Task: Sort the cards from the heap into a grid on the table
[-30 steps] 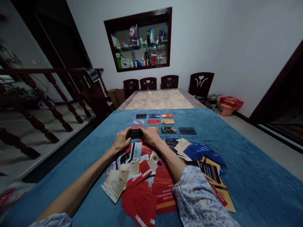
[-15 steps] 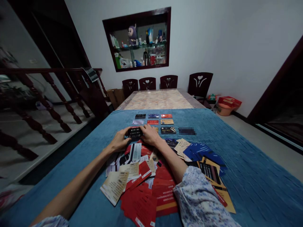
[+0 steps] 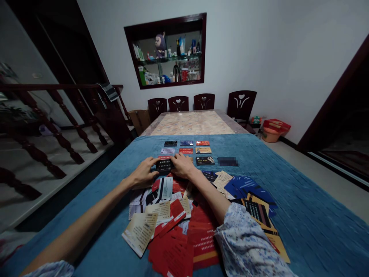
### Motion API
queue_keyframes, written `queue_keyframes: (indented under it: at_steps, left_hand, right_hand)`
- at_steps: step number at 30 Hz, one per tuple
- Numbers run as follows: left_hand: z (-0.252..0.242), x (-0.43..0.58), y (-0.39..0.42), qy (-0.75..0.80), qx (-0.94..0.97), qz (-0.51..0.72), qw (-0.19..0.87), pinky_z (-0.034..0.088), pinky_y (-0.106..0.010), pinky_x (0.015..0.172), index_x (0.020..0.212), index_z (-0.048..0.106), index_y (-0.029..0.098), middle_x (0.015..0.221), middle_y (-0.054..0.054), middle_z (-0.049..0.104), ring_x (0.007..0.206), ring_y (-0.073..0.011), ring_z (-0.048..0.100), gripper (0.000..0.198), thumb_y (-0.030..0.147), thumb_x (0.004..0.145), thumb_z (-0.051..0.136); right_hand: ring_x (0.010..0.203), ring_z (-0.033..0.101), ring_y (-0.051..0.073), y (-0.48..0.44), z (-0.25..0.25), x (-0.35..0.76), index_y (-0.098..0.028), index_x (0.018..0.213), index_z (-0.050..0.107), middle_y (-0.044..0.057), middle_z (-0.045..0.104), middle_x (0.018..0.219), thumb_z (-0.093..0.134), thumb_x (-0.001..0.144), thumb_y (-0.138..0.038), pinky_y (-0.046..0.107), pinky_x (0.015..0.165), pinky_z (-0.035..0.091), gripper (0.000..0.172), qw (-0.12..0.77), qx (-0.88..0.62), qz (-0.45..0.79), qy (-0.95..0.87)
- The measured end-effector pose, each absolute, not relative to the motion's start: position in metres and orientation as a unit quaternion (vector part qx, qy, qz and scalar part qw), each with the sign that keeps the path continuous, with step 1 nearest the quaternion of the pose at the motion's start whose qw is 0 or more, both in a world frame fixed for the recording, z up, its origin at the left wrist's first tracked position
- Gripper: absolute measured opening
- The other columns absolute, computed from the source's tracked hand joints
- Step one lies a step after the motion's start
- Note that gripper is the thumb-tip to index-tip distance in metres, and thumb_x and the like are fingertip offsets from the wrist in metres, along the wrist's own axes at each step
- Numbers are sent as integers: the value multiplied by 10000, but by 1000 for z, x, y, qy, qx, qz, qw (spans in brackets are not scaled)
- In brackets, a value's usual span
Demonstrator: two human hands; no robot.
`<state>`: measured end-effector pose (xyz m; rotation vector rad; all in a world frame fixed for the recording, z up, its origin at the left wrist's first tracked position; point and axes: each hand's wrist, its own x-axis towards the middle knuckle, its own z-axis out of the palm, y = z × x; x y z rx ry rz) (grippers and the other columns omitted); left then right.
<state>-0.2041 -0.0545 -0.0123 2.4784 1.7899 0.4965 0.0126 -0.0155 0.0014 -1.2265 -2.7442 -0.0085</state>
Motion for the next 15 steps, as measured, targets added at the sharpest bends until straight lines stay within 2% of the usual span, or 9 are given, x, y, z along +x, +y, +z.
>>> queue_keyframes:
  at_steps: [5, 15]
  left_hand:
    - [-7, -201, -51, 580, 804, 130, 5, 440, -421, 1026, 1295, 573, 219, 1290, -90, 542, 1192, -280, 515, 513, 195, 786, 629]
    - [13, -193, -32, 595, 804, 10, -15, 407, -486, 969, 1269, 547, 210, 1298, -118, 531, 1212, -304, 449, 457, 163, 814, 568]
  right_hand:
    - [1214, 462, 310, -9, 9, 11, -189, 1321, 562, 157, 557, 1285, 650, 862, -379, 388, 885, 472, 504, 51, -392, -13, -918]
    - [1176, 529, 303, 24, 15, 9, -179, 1210, 649, 152, 597, 1251, 686, 838, -423, 352, 871, 488, 447, 16, -368, -9, -930]
